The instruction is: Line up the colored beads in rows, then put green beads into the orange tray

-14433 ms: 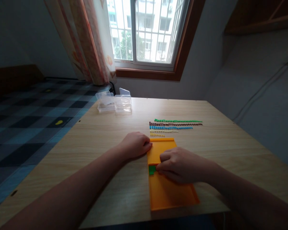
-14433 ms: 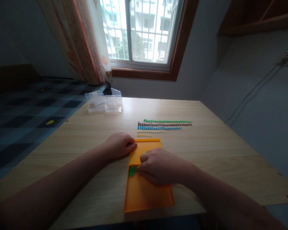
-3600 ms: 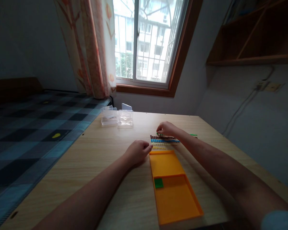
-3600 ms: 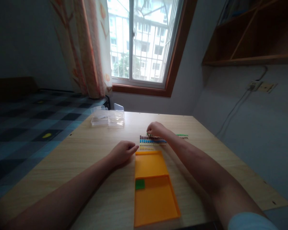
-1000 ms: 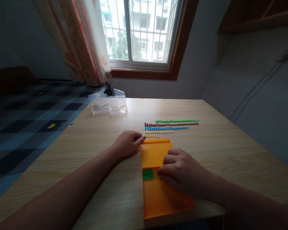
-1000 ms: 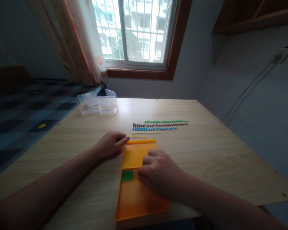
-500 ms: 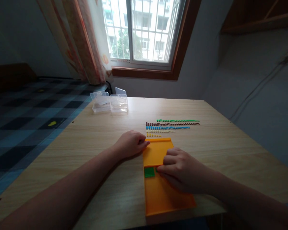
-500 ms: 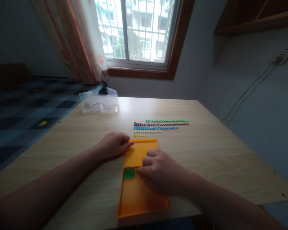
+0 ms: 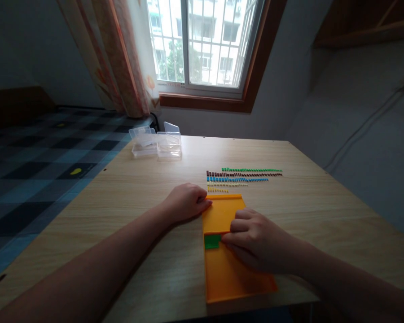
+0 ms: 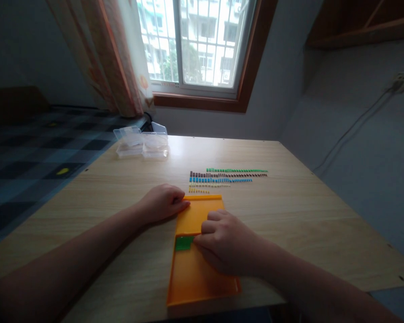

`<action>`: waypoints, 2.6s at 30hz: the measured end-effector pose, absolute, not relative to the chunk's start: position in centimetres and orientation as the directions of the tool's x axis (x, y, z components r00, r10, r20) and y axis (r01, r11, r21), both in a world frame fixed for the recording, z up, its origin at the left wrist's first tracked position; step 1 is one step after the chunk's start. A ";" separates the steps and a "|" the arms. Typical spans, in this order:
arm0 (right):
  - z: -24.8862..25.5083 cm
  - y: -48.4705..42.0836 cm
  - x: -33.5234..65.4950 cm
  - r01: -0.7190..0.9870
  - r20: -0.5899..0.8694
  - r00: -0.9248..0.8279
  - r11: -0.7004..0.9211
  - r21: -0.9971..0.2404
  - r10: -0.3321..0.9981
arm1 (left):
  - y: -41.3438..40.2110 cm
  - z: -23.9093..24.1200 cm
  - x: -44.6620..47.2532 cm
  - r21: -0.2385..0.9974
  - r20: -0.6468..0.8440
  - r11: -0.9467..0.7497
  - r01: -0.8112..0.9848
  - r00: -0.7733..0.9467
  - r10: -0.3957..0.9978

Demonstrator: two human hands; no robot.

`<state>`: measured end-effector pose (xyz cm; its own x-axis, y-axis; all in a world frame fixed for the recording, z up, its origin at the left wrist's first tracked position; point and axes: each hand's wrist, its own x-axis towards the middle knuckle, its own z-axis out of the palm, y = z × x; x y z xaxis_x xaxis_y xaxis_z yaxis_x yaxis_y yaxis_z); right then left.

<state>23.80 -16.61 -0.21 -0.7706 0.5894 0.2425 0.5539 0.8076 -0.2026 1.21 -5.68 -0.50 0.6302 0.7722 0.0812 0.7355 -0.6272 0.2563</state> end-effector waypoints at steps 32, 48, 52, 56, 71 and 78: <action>1.8 -16.6 24.2 0.528 0.487 -0.732 0.849 -0.036 0.476 | -5.4 -0.9 1.0 0.244 0.109 -0.643 0.726 0.638 0.762; 3.2 2.2 25.9 0.901 0.184 -0.378 0.406 -0.151 0.908 | -5.3 -0.7 0.8 0.243 0.137 -0.654 0.716 0.642 0.754; 2.4 3.0 24.7 0.921 0.085 -0.365 0.373 -0.117 0.927 | -5.3 -0.9 0.8 0.227 0.152 -0.674 0.703 0.658 0.737; 1.9 3.5 24.2 0.936 0.036 -0.338 0.340 -0.094 0.940 | -5.3 -0.9 0.8 0.220 0.152 -0.682 0.697 0.667 0.730; 3.1 2.0 23.8 0.907 0.199 -0.364 0.395 -0.146 0.910 | -5.2 -1.0 0.8 0.195 0.148 -0.672 0.714 0.656 0.740; 5.7 -4.6 25.5 0.837 0.338 -0.439 0.516 -0.181 0.832 | -5.1 -1.0 0.8 0.197 0.148 -0.669 0.717 0.653 0.743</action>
